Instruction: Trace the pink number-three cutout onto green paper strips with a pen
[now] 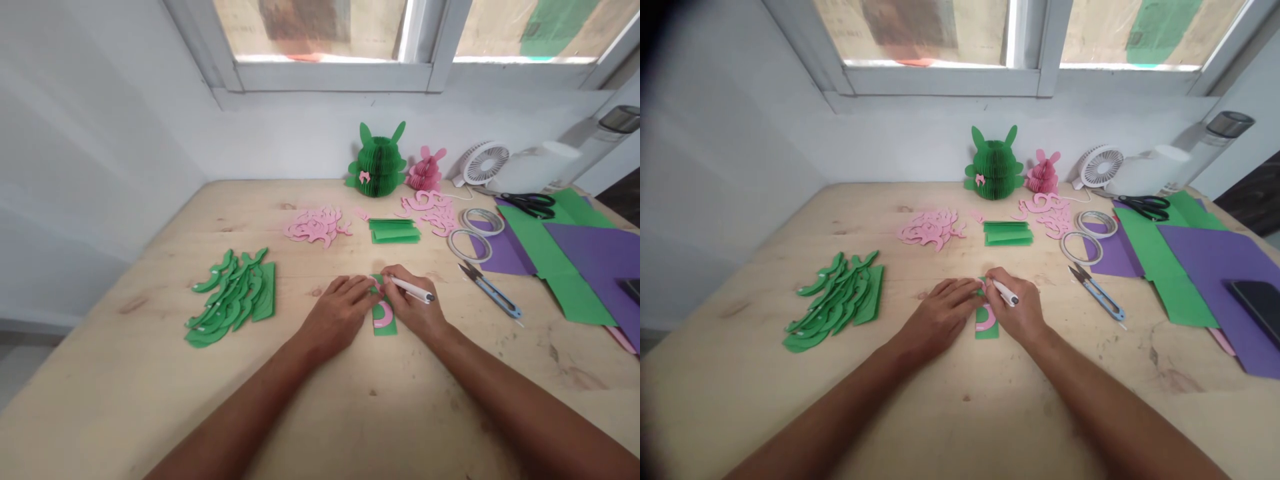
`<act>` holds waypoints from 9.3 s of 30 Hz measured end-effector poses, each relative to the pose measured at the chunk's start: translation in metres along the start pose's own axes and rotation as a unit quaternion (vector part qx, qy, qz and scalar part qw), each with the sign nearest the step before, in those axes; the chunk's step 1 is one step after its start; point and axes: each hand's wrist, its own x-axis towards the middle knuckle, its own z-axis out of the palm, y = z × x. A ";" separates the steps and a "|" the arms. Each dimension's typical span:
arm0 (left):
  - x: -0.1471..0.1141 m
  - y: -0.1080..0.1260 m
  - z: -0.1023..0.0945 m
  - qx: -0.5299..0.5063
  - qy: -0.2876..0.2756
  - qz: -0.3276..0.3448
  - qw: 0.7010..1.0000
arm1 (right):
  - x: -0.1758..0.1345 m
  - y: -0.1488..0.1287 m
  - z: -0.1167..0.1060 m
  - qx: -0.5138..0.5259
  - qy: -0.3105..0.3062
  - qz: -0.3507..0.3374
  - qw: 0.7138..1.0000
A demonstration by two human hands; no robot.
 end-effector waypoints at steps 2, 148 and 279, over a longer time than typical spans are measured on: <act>0.000 0.000 0.000 0.002 -0.003 -0.001 1.000 | 0.000 0.000 0.000 -0.002 0.001 -0.001 1.000; 0.001 0.000 0.000 -0.008 -0.016 -0.007 1.000 | 0.006 0.004 -0.003 0.024 0.036 0.089 0.995; -0.001 -0.002 0.000 0.004 -0.030 0.001 1.000 | -0.010 0.016 0.000 0.205 -0.009 0.113 0.972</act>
